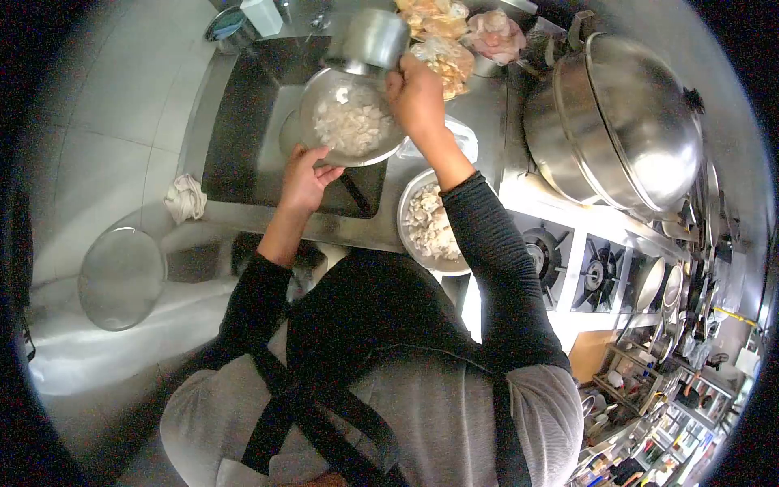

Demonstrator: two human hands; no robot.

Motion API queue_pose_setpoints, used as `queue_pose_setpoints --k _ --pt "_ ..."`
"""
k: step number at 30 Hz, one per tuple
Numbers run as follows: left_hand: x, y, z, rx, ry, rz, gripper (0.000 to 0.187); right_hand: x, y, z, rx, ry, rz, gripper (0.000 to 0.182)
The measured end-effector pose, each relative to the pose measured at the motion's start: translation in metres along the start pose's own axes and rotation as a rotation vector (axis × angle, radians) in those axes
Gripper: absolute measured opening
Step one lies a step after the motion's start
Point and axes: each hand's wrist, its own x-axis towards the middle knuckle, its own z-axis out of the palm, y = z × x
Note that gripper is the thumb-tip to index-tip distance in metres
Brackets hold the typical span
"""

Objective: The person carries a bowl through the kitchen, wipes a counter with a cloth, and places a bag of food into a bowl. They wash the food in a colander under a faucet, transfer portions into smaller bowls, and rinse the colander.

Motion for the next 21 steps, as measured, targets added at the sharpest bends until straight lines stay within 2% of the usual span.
queue_pose_setpoints --k 2,3,4,6,8,10,11,12,14,18,19,21 --pt "0.002 0.001 0.003 0.007 -0.008 -0.015 0.032 0.009 0.007 -0.008 0.648 -0.128 0.644 0.009" --pt "0.005 0.001 0.003 0.003 -0.035 -0.026 0.032 0.014 0.01 -0.021 0.769 -0.104 0.777 0.016" --pt "0.007 0.002 0.005 -0.001 -0.064 -0.036 0.032 0.016 0.011 -0.036 0.993 -0.018 0.911 0.016" --pt "0.011 0.005 0.013 0.001 -0.059 -0.038 0.032 0.01 0.038 -0.062 1.128 -0.011 1.029 0.017" --pt "0.022 0.011 0.021 0.009 -0.06 -0.034 0.031 -0.005 0.052 -0.092 1.106 0.087 1.097 0.012" --pt "0.04 0.013 0.03 0.025 -0.032 -0.038 0.038 -0.03 0.07 -0.118 1.1 0.096 1.103 0.015" --pt "0.051 0.016 0.037 0.042 -0.043 -0.019 0.052 -0.043 0.073 -0.129 1.047 0.103 1.12 0.016" --pt "0.061 0.019 0.051 0.047 -0.065 -0.018 0.052 -0.057 0.076 -0.137 0.996 0.109 1.139 0.017" --pt "0.081 0.029 0.077 0.072 -0.117 0.064 0.058 -0.093 0.092 -0.137 0.948 0.162 1.257 0.017" --pt "0.162 0.027 0.12 0.097 -0.169 0.079 0.062 -0.139 0.096 -0.134 0.994 0.158 1.346 0.017" --pt "0.175 0.027 0.133 0.101 -0.176 0.081 0.062 -0.145 0.092 -0.134 0.996 0.167 1.342 0.017" --pt "0.204 0.022 0.16 0.082 -0.154 0.1 0.036 -0.152 0.086 -0.131 0.962 0.132 1.345 0.02"
